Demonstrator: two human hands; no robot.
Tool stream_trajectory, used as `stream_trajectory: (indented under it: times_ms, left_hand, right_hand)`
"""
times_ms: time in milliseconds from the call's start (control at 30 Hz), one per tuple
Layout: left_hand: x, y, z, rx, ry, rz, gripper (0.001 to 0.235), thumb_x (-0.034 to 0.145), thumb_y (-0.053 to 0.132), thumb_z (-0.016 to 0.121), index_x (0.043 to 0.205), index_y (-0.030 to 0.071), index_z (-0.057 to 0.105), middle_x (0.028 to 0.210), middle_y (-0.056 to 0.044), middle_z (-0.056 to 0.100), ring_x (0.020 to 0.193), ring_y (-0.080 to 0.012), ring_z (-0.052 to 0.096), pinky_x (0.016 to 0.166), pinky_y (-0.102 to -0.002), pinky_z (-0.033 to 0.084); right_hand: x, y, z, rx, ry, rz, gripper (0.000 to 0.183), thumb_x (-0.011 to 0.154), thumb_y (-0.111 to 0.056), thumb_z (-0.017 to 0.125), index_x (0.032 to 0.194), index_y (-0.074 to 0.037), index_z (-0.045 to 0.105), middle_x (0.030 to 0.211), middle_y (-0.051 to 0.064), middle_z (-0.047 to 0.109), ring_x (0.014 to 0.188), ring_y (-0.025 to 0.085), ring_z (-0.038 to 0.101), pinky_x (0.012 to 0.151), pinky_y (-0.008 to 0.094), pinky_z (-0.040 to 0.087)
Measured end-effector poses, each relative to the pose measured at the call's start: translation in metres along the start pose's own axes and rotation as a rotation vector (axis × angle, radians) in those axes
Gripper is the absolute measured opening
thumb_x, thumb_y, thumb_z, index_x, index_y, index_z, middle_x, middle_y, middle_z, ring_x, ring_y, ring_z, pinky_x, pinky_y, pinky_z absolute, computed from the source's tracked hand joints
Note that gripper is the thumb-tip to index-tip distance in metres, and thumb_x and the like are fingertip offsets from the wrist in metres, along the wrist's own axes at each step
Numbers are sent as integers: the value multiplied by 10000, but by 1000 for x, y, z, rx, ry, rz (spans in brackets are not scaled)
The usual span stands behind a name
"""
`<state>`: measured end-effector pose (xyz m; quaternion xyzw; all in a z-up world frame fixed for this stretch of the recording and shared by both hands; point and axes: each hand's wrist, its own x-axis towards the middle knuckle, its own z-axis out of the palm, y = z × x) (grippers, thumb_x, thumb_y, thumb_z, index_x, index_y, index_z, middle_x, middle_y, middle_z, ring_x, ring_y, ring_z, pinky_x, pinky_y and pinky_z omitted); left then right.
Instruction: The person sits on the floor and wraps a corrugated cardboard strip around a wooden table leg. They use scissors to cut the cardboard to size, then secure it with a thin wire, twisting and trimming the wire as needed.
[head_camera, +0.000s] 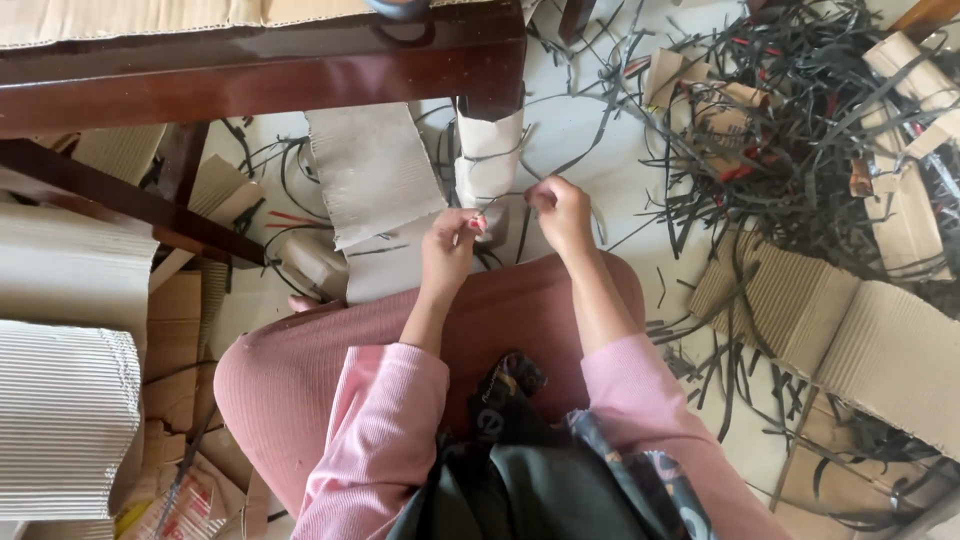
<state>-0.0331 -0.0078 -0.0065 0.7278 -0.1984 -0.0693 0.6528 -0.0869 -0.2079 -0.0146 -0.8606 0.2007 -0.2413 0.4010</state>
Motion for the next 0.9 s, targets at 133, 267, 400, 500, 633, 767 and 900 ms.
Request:
stream_trajectory:
  times_ms: [133, 267, 400, 500, 633, 767, 900]
  left_hand:
    - [6, 53, 2, 258, -69, 353, 162, 896, -73, 709, 905, 75, 774, 1130, -78, 705, 992, -283, 711, 935, -385, 559]
    - [22, 41, 9, 450, -161, 563, 201, 906, -27, 684, 970, 139, 777, 1049, 27, 740, 966, -198, 726, 964, -359, 528]
    - [22, 63, -1, 496, -229, 583, 205, 944, 16, 668, 1037, 166, 772, 1039, 51, 746, 1004, -176, 720, 963, -360, 493]
    - [25, 53, 0, 529, -245, 582, 191, 965, 23, 661, 1024, 160, 779, 999, 45, 749, 990, -162, 727, 929, -356, 493]
    - [32, 37, 10, 575, -194, 581, 142, 962, 112, 695, 1045, 224, 723, 890, 106, 733, 898, -105, 727, 891, -298, 506]
    - [30, 46, 12, 678, -127, 657, 384, 852, 117, 754, 1154, 192, 528, 843, 82, 753, 786, -137, 731, 868, -300, 526]
    - [19, 61, 11, 717, -67, 685, 675, 760, 80, 832, 1342, 118, 492, 916, 28, 765, 808, -161, 742, 870, -316, 536]
  right_hand:
    - [-31, -8, -19, 91, -42, -44, 98, 880, -15, 763, 905, -109, 752, 741, 63, 713, 683, 237, 705, 674, 351, 558]
    - [-37, -35, -31, 152, 9, -261, 121, 847, -5, 773, 902, -109, 745, 812, 65, 728, 706, 235, 687, 643, 331, 557]
    - [-34, -48, -36, 195, 26, -397, 85, 878, 7, 759, 906, -50, 703, 1011, 117, 726, 873, 287, 698, 696, 369, 570]
    - [-36, -61, -41, 179, 34, -436, 100, 857, 28, 753, 897, -47, 700, 1119, 126, 715, 935, 292, 697, 714, 367, 576]
    - [-35, -66, -37, 157, 79, -529, 98, 855, 35, 747, 877, -46, 695, 1294, 159, 684, 1050, 327, 684, 812, 414, 566]
    - [-32, -75, -30, 231, 97, -516, 92, 855, 65, 755, 862, -12, 705, 1148, 159, 725, 900, 311, 726, 701, 353, 584]
    - [-28, -73, -17, 421, 187, -291, 79, 852, 126, 755, 883, 60, 726, 894, 170, 741, 658, 212, 721, 520, 273, 589]
